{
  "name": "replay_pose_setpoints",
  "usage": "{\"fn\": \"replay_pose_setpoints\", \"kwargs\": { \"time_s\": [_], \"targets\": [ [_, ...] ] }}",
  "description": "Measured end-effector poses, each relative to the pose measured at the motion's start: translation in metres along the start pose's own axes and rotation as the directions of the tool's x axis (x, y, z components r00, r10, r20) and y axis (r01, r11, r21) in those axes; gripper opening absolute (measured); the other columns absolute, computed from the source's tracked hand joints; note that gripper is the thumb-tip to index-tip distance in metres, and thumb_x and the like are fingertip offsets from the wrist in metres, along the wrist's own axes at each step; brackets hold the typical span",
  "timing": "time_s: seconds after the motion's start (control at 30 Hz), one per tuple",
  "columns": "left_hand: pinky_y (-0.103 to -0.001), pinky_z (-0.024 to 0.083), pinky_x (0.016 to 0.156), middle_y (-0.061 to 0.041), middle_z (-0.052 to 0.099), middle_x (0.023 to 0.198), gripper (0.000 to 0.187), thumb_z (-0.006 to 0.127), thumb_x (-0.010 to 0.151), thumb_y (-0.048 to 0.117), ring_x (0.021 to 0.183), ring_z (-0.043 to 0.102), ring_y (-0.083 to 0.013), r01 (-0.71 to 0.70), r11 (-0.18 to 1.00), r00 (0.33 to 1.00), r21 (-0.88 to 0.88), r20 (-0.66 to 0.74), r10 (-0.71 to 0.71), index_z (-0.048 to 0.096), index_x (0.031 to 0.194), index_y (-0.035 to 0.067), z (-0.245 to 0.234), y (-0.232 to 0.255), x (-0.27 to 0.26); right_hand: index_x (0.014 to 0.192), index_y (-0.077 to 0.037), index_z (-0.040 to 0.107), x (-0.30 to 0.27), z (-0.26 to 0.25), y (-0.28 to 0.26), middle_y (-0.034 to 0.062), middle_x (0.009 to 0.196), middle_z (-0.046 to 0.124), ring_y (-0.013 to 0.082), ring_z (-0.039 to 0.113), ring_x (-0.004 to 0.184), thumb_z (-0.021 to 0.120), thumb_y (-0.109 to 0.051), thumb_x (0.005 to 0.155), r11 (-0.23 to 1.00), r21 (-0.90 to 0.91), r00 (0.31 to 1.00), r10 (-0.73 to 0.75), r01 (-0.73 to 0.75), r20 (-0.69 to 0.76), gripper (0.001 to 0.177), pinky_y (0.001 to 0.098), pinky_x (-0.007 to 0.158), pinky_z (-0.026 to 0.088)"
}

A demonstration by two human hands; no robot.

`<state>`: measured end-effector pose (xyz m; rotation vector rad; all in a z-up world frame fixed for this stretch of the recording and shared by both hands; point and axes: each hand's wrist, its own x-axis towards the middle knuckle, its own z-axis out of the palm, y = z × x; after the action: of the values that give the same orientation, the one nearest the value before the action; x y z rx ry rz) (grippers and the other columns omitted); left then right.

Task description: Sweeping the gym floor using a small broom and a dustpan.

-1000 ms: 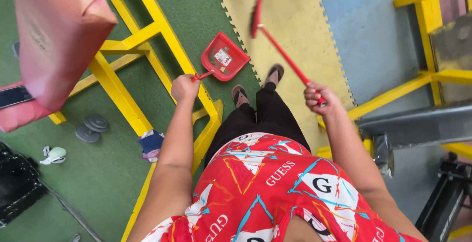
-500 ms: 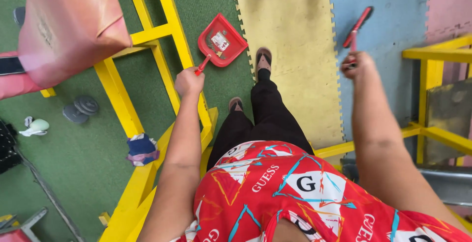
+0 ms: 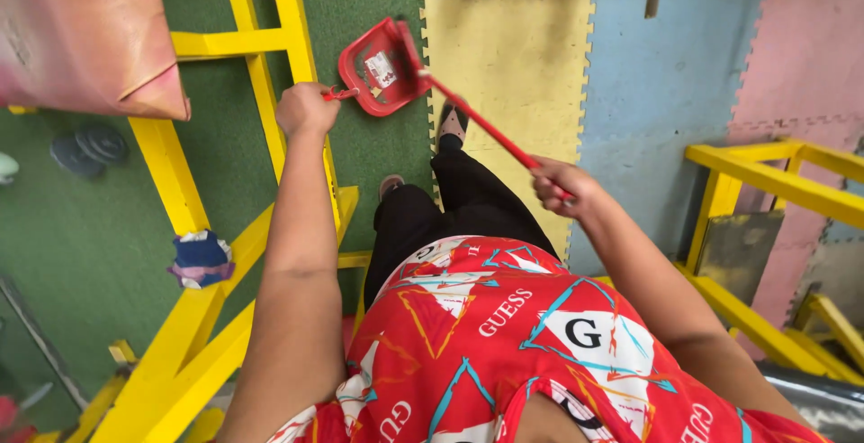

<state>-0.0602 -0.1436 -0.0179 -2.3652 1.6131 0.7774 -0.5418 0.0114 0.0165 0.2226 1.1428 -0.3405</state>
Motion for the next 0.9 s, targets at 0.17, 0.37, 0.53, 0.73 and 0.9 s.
{"fn": "replay_pose_setpoints", "kwargs": {
  "time_s": [0.17,0.37,0.53,0.73,0.9],
  "targets": [
    [-0.044,0.059,0.079,-0.008,0.077,0.098,0.025,0.08,0.079,0.038,0.092,0.073,-0.0314,0.076,0.997,0.997,-0.029,-0.018,-0.077,0.082,0.103,0.03,-0.001,-0.005,-0.011,0.142,-0.022,0.044,-0.04,-0.065,-0.017,-0.0091,0.063,0.039,0.0018,0.035,0.047,0.05,-0.009,0.101,0.99,0.094,0.973,-0.078,0.101,-0.219,0.044,0.0196,0.041,0.024],
    [-0.042,0.059,0.081,-0.006,0.077,0.098,0.026,0.081,0.077,0.036,0.093,0.074,-0.0293,0.201,0.971,0.978,-0.126,-0.033,-0.206,0.082,0.102,0.031,0.008,-0.017,-0.036,0.099,-0.026,0.058,0.064,-0.14,-0.097,-0.0085,0.058,0.037,0.0047,0.035,0.048,0.052,-0.007,0.098,0.902,0.369,0.914,-0.063,0.223,-0.4,0.02,0.0223,0.043,0.027],
    [-0.042,0.059,0.08,-0.008,0.076,0.098,0.029,0.082,0.074,0.032,0.091,0.073,-0.0318,0.268,0.951,0.961,-0.154,-0.02,-0.274,0.082,0.103,0.032,0.02,-0.019,-0.046,0.079,-0.015,0.041,0.146,-0.061,-0.086,-0.001,0.058,0.044,0.01,0.043,0.05,0.052,-0.002,0.094,0.971,0.187,0.864,-0.039,0.152,-0.501,0.023,0.0249,0.046,0.035],
    [-0.045,0.059,0.08,-0.006,0.077,0.097,0.028,0.079,0.077,0.032,0.091,0.074,-0.0316,0.352,0.904,0.93,-0.244,-0.017,-0.366,0.082,0.104,0.033,0.032,-0.034,-0.088,0.109,-0.018,0.043,0.067,0.09,-0.078,-0.0047,0.063,0.041,0.006,0.036,0.045,0.052,-0.005,0.096,0.957,-0.278,0.981,0.024,-0.078,-0.193,0.021,0.0241,0.04,0.026],
    [-0.046,0.058,0.078,-0.01,0.076,0.097,0.034,0.081,0.076,0.035,0.089,0.073,-0.034,0.448,0.827,0.887,-0.34,0.053,-0.459,0.08,0.11,0.036,0.09,-0.072,-0.167,0.117,-0.026,0.056,0.057,0.131,-0.173,-0.007,0.059,0.039,0.0037,0.035,0.04,0.049,-0.012,0.094,0.863,-0.494,0.987,0.152,-0.103,0.06,0.028,0.0202,0.034,0.024]
  ]
}}
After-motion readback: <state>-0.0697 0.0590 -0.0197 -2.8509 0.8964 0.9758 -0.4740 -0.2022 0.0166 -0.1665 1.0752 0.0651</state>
